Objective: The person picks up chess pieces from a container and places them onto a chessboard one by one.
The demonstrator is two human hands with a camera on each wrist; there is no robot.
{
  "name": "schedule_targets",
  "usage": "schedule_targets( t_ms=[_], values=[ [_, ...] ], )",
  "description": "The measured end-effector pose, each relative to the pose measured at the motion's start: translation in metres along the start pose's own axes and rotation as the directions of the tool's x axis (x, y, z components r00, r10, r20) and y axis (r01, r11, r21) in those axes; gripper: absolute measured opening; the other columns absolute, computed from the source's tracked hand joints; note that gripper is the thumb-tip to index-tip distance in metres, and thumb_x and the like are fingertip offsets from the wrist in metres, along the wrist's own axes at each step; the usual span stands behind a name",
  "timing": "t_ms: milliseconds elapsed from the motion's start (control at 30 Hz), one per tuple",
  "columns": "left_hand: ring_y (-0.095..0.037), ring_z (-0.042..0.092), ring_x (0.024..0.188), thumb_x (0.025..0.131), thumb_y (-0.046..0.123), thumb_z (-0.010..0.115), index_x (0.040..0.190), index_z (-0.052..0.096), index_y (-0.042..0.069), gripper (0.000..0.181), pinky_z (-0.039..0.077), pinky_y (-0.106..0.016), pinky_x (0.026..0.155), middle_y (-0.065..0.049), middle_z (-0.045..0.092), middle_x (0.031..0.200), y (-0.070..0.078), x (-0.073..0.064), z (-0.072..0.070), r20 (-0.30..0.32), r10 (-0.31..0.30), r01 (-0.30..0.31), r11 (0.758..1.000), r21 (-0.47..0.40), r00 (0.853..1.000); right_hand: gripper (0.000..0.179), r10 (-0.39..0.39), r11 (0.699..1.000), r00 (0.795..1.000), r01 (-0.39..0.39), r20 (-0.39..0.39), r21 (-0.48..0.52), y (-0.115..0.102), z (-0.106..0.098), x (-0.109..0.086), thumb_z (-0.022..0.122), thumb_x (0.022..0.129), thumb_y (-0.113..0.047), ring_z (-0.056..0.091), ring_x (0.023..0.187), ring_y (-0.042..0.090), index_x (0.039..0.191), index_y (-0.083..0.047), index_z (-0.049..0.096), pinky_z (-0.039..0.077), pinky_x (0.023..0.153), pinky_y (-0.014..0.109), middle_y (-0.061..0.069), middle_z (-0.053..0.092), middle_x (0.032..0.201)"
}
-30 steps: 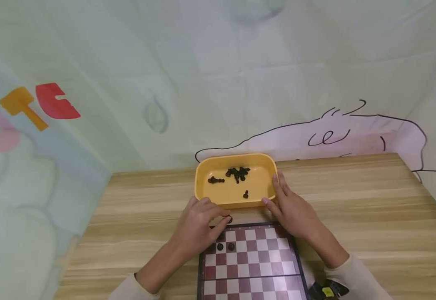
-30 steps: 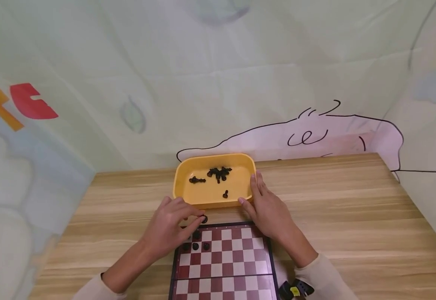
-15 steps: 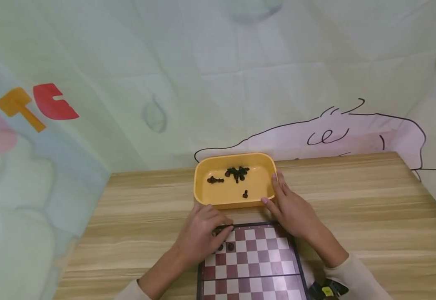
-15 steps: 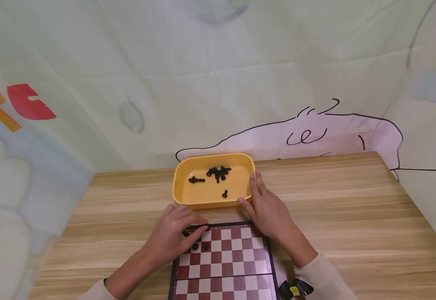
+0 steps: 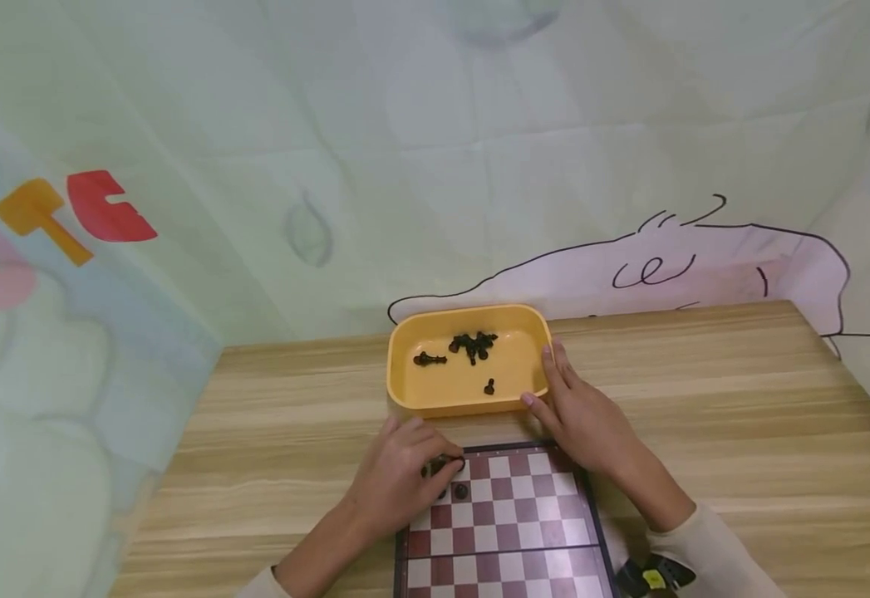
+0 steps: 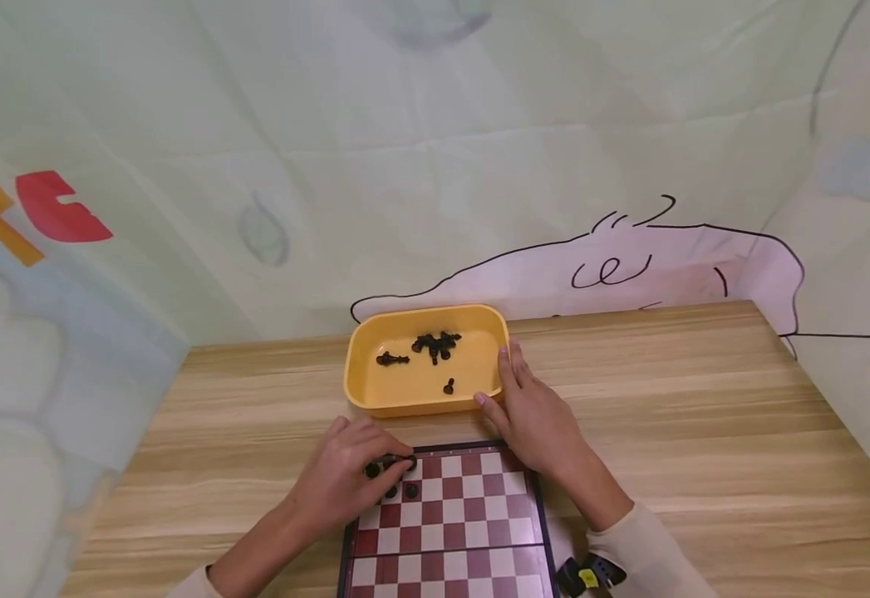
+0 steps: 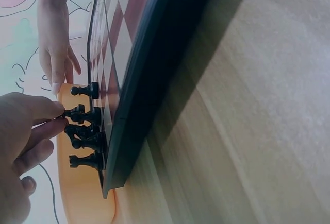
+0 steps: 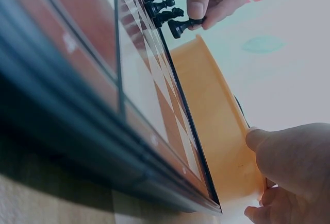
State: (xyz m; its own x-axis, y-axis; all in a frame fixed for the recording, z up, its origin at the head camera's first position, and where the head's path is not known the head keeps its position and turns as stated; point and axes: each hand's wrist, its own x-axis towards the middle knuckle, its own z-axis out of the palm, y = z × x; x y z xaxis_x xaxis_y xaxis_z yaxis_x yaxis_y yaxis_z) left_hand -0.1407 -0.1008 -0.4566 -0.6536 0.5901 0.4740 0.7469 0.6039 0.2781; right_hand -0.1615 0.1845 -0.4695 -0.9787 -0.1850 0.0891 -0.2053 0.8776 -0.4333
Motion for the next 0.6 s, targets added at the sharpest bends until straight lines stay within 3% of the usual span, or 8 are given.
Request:
schedule_targets(
  t_ms=[367, 600],
  values=[
    [-0.003, 0.063, 0.082, 0.08, 0.019, 0.094, 0.092, 0.082, 0.02, 0.016, 0.04, -0.021, 0.073, 0.01, 0.08, 0.089, -0.0006, -0.0014, 0.0037, 0.01, 0.0, 0.0, 1.0, -0.008, 1.0, 0.084, 0.001, 1.0, 1.0, -0.001, -0.002, -0.004, 0.0015, 0.0005, -0.0005, 0.045, 0.112, -0.053, 0.045, 0.148, 0.048, 0.167, 0.002, 0.016, 0.05, 0.114, 0.062, 0.026, 0.012, 0.176],
    [-0.002, 0.062, 0.081, 0.081, 0.02, 0.094, 0.092, 0.082, 0.021, 0.016, 0.04, -0.021, 0.074, 0.011, 0.08, 0.089, 0.0005, -0.002, 0.0047, 0.044, -0.035, 0.035, 0.999, 0.002, 0.998, 0.084, 0.008, 1.0, 1.0, -0.008, 0.006, -0.004, 0.0015, 0.0003, 0.0001, 0.044, 0.112, -0.054, 0.044, 0.149, 0.048, 0.168, 0.002, 0.015, 0.049, 0.116, 0.062, 0.025, 0.011, 0.176]
  ],
)
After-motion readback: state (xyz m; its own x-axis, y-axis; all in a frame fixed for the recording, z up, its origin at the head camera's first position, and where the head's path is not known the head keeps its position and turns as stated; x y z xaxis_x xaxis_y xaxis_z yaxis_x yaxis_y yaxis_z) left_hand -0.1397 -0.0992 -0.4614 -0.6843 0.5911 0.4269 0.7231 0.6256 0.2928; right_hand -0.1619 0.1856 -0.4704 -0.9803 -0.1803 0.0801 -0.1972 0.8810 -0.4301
